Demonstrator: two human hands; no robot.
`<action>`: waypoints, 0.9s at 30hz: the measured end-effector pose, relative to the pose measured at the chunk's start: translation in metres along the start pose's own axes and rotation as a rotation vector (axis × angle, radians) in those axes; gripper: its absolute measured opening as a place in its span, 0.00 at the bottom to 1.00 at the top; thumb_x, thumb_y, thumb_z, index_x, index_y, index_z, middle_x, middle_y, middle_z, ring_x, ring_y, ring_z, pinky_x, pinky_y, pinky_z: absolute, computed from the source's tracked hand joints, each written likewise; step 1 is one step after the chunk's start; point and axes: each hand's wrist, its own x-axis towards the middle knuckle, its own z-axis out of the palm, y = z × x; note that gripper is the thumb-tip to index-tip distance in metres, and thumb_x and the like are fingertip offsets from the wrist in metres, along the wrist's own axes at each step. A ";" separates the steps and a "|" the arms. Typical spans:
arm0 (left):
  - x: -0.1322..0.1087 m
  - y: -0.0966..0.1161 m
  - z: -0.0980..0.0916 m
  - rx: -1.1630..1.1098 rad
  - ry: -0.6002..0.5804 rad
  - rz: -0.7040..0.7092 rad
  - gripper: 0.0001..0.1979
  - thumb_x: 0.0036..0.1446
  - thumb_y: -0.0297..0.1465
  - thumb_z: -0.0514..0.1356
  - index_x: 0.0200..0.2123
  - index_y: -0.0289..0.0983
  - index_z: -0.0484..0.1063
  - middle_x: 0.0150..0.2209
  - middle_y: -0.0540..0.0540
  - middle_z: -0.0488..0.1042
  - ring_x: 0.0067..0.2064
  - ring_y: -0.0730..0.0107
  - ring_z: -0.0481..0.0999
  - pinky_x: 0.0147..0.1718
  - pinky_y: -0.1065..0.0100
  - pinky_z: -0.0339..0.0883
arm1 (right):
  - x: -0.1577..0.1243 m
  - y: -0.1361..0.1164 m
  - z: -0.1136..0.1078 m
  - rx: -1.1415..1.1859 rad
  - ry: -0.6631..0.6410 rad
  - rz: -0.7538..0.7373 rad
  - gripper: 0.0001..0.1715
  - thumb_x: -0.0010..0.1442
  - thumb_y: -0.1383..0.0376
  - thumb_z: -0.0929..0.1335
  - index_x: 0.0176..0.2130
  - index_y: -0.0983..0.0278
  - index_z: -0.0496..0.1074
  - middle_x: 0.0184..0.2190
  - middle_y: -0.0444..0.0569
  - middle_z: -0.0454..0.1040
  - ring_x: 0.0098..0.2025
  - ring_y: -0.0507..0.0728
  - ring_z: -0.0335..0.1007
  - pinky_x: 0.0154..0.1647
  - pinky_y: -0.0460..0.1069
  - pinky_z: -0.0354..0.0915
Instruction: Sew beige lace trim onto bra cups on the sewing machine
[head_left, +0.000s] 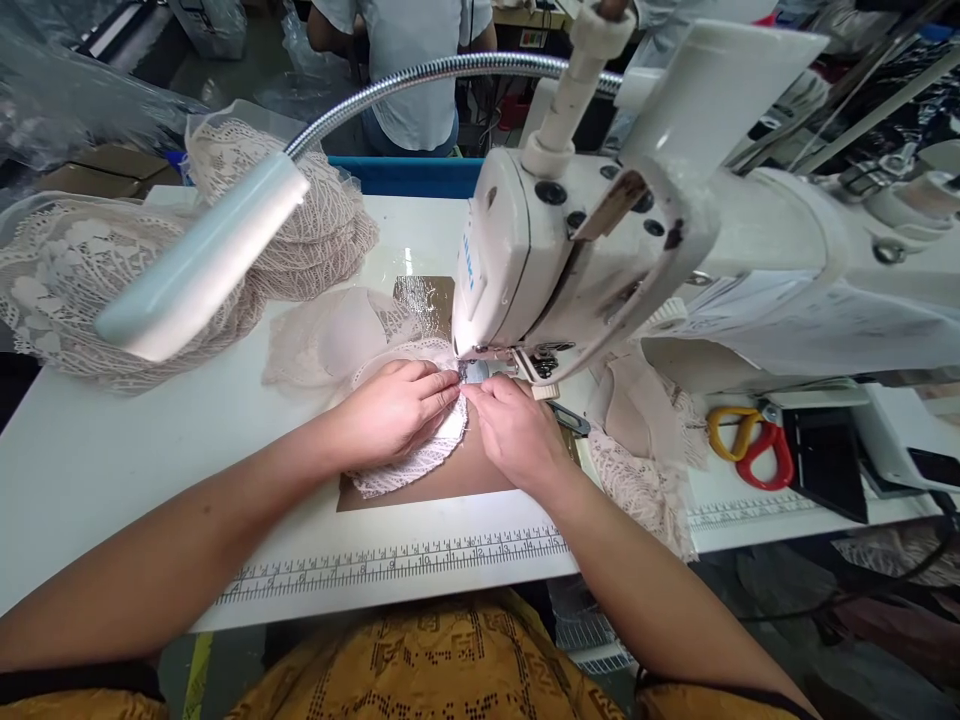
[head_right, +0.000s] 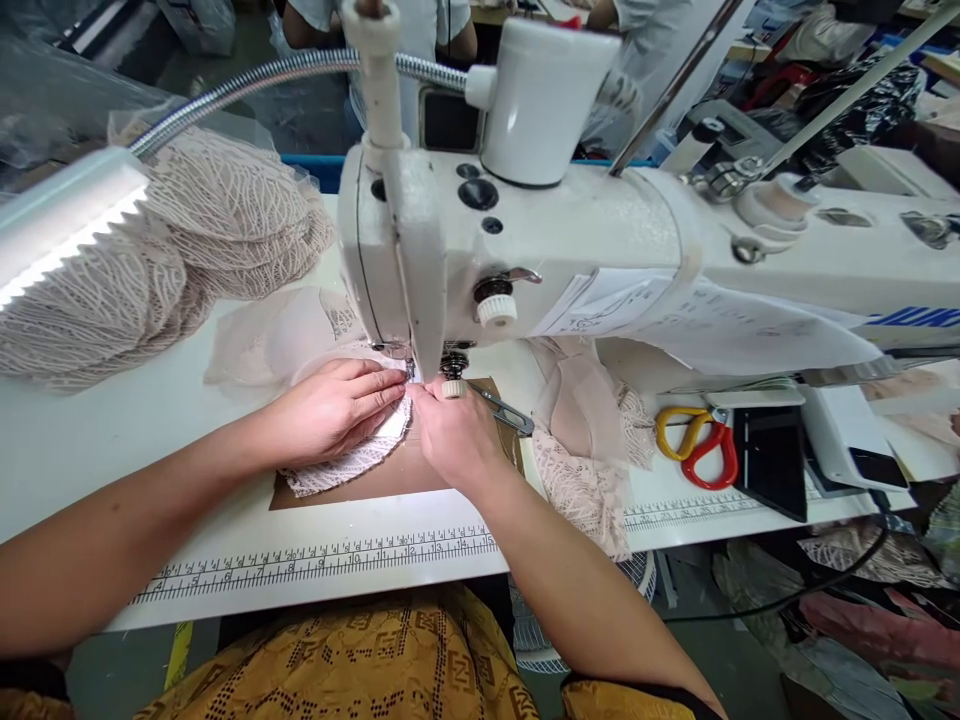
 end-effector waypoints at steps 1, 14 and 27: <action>0.000 0.000 0.000 0.000 -0.005 -0.005 0.19 0.67 0.31 0.51 0.57 0.29 0.68 0.58 0.36 0.70 0.54 0.52 0.69 0.51 0.53 0.66 | 0.000 0.000 0.000 -0.002 0.001 -0.001 0.22 0.65 0.72 0.59 0.53 0.66 0.74 0.40 0.54 0.75 0.40 0.59 0.68 0.39 0.51 0.63; -0.001 -0.009 0.001 -0.008 0.012 0.009 0.19 0.67 0.28 0.50 0.59 0.32 0.67 0.59 0.41 0.70 0.56 0.54 0.68 0.52 0.53 0.63 | -0.002 0.003 -0.004 0.092 -0.017 -0.009 0.21 0.63 0.73 0.59 0.47 0.64 0.77 0.37 0.51 0.75 0.37 0.57 0.66 0.35 0.49 0.60; -0.001 -0.012 -0.003 0.046 -0.001 -0.107 0.22 0.67 0.35 0.49 0.59 0.31 0.67 0.60 0.38 0.68 0.57 0.47 0.67 0.54 0.48 0.61 | 0.002 0.002 -0.002 0.075 -0.042 0.002 0.25 0.63 0.73 0.59 0.55 0.64 0.74 0.41 0.53 0.76 0.40 0.59 0.67 0.43 0.52 0.64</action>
